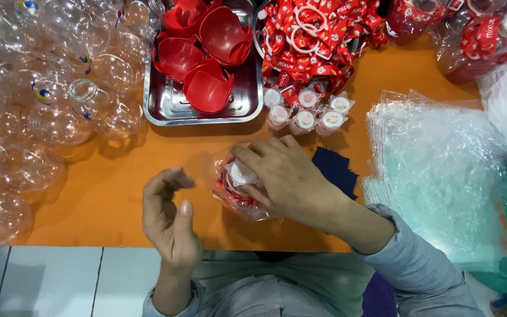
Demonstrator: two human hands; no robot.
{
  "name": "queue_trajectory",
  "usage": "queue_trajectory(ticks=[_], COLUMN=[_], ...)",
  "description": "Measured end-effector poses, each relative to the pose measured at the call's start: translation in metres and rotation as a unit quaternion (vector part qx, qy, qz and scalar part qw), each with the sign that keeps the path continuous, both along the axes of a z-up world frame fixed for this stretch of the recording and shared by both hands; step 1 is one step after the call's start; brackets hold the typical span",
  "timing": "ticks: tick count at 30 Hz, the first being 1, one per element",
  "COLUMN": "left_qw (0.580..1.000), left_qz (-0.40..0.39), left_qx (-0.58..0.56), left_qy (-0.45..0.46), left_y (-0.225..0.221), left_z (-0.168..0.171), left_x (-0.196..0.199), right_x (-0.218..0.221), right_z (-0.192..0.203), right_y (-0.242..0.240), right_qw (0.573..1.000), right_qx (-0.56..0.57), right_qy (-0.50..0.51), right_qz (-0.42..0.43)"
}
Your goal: Attaching a red lanyard to the neck of a clear plastic bottle and then placing the assembled item into a plastic bag.
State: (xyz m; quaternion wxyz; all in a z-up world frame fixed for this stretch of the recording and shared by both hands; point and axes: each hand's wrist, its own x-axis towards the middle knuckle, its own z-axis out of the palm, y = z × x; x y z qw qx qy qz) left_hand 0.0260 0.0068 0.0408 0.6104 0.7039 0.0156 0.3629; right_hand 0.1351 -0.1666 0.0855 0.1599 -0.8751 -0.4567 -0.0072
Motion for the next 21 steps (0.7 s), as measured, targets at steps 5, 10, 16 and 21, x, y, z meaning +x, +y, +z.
queue_trajectory(ticks=[5, 10, 16, 21], left_qw=[0.983, 0.981, 0.977, 0.981], left_qz=[-0.097, -0.156, -0.202, -0.188], left_qx=[0.118, 0.089, 0.036, 0.027], left_qy=[0.107, 0.072, 0.064, 0.041], left_y=[0.025, 0.01, 0.013, 0.011], left_z=[-0.026, -0.026, -0.033, -0.045], left_x=[0.025, 0.037, 0.034, 0.03], right_x=[0.001, 0.001, 0.0, -0.001], right_z=[-0.009, -0.013, 0.0, 0.003], right_y=[0.002, -0.001, -0.006, -0.003], right_qw=[1.0, 1.0, 1.0, 0.999], right_qx=[0.015, 0.009, 0.017, 0.029], right_qy=[-0.006, 0.0, -0.005, -0.005], right_qz=[0.018, 0.014, 0.022, 0.025])
